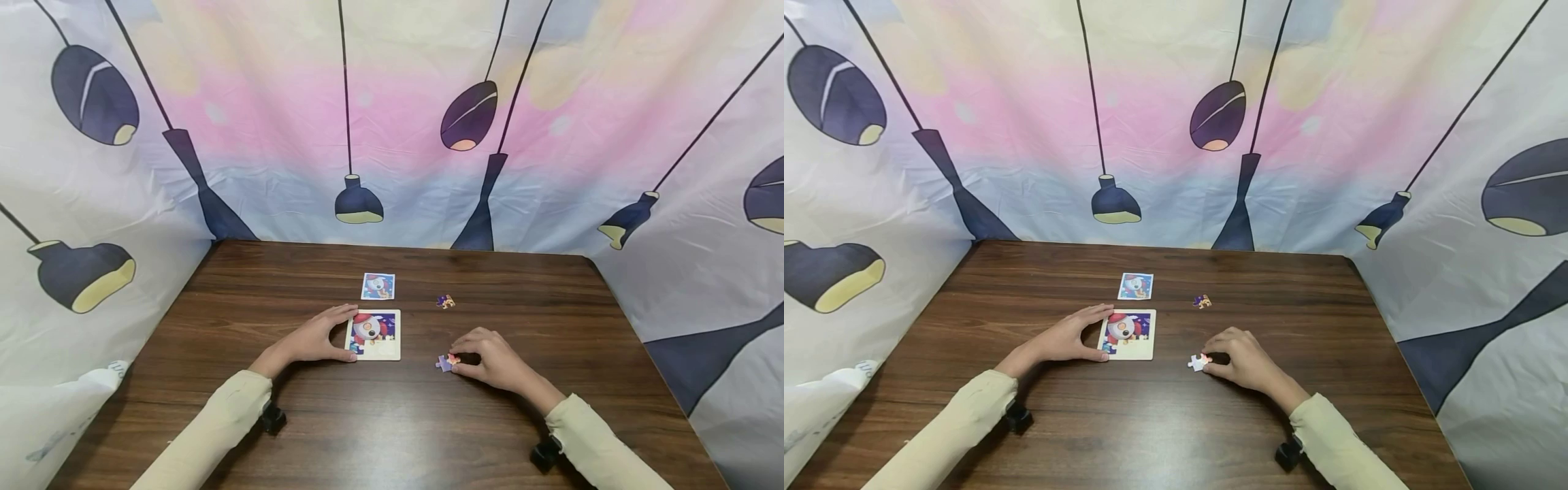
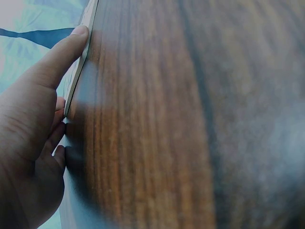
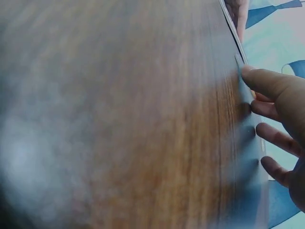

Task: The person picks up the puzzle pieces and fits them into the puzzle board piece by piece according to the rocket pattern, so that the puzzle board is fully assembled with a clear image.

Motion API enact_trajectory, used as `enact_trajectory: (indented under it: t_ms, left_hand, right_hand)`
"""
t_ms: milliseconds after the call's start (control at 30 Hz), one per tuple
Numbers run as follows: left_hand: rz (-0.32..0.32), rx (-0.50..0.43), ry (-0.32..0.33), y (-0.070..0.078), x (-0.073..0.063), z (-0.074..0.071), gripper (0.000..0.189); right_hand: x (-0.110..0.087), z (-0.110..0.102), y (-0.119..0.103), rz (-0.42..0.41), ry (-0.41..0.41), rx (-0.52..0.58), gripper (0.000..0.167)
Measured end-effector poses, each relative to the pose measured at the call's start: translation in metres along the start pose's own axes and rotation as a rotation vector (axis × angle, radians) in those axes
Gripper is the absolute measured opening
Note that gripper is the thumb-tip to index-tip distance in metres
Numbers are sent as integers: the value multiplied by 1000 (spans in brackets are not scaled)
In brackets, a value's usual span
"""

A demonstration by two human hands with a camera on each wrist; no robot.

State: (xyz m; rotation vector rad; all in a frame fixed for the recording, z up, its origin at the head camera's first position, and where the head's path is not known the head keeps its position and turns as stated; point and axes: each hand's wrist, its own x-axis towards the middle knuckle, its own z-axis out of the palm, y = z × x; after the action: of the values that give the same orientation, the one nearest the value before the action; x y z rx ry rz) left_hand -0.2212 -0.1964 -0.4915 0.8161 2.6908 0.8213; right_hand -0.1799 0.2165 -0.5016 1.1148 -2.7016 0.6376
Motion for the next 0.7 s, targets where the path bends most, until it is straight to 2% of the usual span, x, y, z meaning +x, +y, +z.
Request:
enact_trajectory:
  t_ms: [133,367,700]
  left_hand:
    - [1,-3,0,0,0,0,105]
    - [-1,-3,1,1,0,-1,105]
    - [2,2,2,1,0,0,104]
  right_hand:
    - [2,-1,1,-26,54,14,23]
    - [7,-2,0,7,156,31,28]
    - [28,6,-10,25,244,94,30]
